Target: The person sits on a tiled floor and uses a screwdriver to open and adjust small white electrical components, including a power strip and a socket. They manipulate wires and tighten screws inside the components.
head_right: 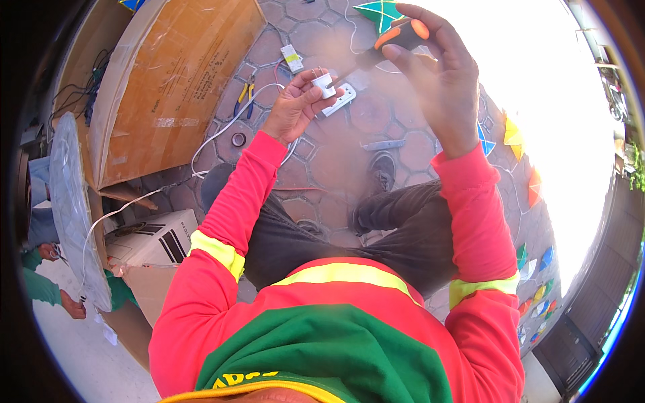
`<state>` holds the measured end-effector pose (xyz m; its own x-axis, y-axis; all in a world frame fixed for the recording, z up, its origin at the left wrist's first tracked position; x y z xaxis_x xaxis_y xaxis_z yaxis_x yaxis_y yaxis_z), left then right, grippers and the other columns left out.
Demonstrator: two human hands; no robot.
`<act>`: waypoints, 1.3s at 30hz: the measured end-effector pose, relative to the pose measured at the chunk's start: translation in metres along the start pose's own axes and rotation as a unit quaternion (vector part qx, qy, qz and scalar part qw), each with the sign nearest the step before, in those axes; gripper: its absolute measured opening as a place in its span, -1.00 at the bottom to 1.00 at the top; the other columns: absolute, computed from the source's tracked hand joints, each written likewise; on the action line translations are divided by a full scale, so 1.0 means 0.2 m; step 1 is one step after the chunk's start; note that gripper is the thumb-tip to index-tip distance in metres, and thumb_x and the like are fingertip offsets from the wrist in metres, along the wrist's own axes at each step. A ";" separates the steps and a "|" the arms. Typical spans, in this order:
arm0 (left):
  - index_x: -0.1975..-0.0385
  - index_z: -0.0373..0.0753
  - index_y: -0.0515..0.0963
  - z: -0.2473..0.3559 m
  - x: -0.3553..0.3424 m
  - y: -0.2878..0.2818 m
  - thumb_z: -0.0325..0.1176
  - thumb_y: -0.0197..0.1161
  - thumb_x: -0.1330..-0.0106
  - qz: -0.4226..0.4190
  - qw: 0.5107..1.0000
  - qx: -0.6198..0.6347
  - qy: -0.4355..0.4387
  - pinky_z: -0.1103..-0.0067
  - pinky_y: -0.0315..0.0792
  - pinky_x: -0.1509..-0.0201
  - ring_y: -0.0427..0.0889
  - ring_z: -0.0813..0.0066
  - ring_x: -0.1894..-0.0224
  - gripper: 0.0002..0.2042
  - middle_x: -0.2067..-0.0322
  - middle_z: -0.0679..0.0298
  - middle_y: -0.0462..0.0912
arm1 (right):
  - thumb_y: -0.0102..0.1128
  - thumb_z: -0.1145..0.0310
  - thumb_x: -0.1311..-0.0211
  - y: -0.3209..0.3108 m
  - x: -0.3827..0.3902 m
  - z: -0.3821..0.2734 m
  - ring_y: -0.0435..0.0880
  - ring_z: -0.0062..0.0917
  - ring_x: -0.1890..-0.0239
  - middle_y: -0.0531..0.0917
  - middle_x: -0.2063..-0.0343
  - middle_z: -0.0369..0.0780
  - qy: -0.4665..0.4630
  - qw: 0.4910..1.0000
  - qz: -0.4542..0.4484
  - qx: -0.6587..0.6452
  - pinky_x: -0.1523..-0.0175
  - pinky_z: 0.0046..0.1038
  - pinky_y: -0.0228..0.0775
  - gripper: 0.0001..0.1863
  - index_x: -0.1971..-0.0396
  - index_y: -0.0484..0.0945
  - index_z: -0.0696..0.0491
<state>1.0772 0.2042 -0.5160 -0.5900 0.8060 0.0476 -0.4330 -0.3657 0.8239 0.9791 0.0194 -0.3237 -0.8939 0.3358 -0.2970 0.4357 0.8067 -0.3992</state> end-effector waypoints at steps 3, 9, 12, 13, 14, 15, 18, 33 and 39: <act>-0.14 -0.25 0.45 0.00 0.00 0.00 -0.50 0.26 -0.37 0.006 1.000 0.000 0.000 0.42 0.62 -0.19 0.62 0.08 -0.14 -0.64 -0.08 0.11 0.59 | 0.28 0.47 -0.30 0.01 0.00 -0.01 0.64 -0.36 -0.12 0.65 -0.05 -0.10 -0.035 0.997 0.015 -0.065 -0.15 -0.40 0.56 -0.48 -0.25 0.41 0.02; -0.12 -0.24 0.47 0.00 0.00 0.00 -0.50 0.28 -0.36 0.015 1.000 -0.003 0.004 0.42 0.62 -0.14 0.66 0.13 -0.08 -0.65 -0.04 0.07 0.61 | 0.26 0.48 -0.31 0.00 0.01 0.00 0.63 -0.36 -0.15 0.63 -0.09 -0.09 0.008 1.000 -0.005 0.001 -0.16 -0.41 0.56 -0.52 -0.23 0.43 0.04; -0.13 -0.25 0.46 0.00 0.00 0.00 -0.51 0.27 -0.36 0.014 1.000 -0.007 0.004 0.42 0.62 -0.16 0.65 0.12 -0.10 -0.65 -0.05 0.08 0.60 | 0.26 0.49 -0.31 0.00 0.00 0.00 0.63 -0.36 -0.15 0.63 -0.09 -0.08 -0.028 0.998 -0.002 -0.049 -0.15 -0.42 0.56 -0.52 -0.22 0.44 0.05; -0.13 -0.25 0.46 0.00 0.00 0.00 -0.51 0.26 -0.37 0.010 1.000 -0.006 0.002 0.42 0.62 -0.17 0.64 0.11 -0.11 -0.65 -0.05 0.10 0.60 | 0.26 0.49 -0.31 0.00 0.00 0.00 0.63 -0.36 -0.15 0.63 -0.10 -0.08 -0.032 0.998 -0.001 -0.058 -0.15 -0.42 0.56 -0.52 -0.22 0.44 0.06; -0.14 -0.25 0.45 0.00 0.00 0.00 -0.51 0.25 -0.37 0.010 1.000 -0.008 -0.001 0.42 0.62 -0.19 0.63 0.10 -0.13 -0.65 -0.06 0.12 0.59 | 0.25 0.49 -0.31 0.00 0.00 0.00 0.62 -0.36 -0.16 0.63 -0.10 -0.08 -0.025 0.999 0.000 -0.048 -0.14 -0.42 0.56 -0.52 -0.23 0.43 0.06; -0.13 -0.25 0.46 0.00 0.00 0.00 -0.51 0.26 -0.36 0.008 1.000 -0.006 0.000 0.41 0.62 -0.18 0.64 0.11 -0.11 -0.65 -0.05 0.11 0.60 | 0.25 0.49 -0.31 0.00 0.00 0.00 0.62 -0.36 -0.16 0.62 -0.10 -0.08 -0.019 0.999 0.001 -0.038 -0.14 -0.42 0.56 -0.51 -0.23 0.43 0.06; -0.13 -0.24 0.47 0.00 0.00 0.00 -0.51 0.29 -0.35 0.012 1.000 -0.007 0.001 0.41 0.61 -0.15 0.66 0.12 -0.08 -0.65 -0.03 0.07 0.61 | 0.26 0.49 -0.31 0.00 0.01 0.01 0.61 -0.36 -0.17 0.62 -0.11 -0.07 0.001 1.000 0.004 0.001 -0.12 -0.41 0.57 -0.49 -0.25 0.41 0.07; -0.15 -0.25 0.44 -0.01 0.00 0.01 -0.50 0.25 -0.38 0.003 1.000 -0.018 -0.004 0.42 0.61 -0.21 0.63 0.12 -0.12 -0.65 -0.07 0.12 0.59 | 0.26 0.46 -0.32 -0.02 0.00 0.00 0.64 -0.35 -0.13 0.61 -0.13 -0.08 -0.003 0.998 0.011 -0.060 -0.15 -0.40 0.54 -0.46 -0.29 0.38 0.05; -0.12 -0.22 0.47 -0.01 0.00 0.01 -0.50 0.30 -0.34 0.012 1.000 -0.011 -0.001 0.40 0.62 -0.14 0.66 0.13 -0.07 -0.65 -0.05 0.06 0.60 | 0.25 0.48 -0.31 0.00 0.00 0.00 0.63 -0.32 -0.15 0.62 -0.11 -0.09 -0.023 0.996 0.009 -0.083 -0.20 -0.35 0.51 -0.47 -0.28 0.39 0.06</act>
<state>1.0750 0.2028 -0.5153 -0.5982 0.7984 0.0681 -0.4346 -0.3947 0.8095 0.9785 0.0192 -0.3230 -0.8786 0.3312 -0.3442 0.4248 0.8712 -0.2461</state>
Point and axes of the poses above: each hand's wrist, its own x-axis away from the middle knuckle, its own y-axis out of the palm, z = x × y, the point moved 2 cm from there along -x, towards the middle knuckle
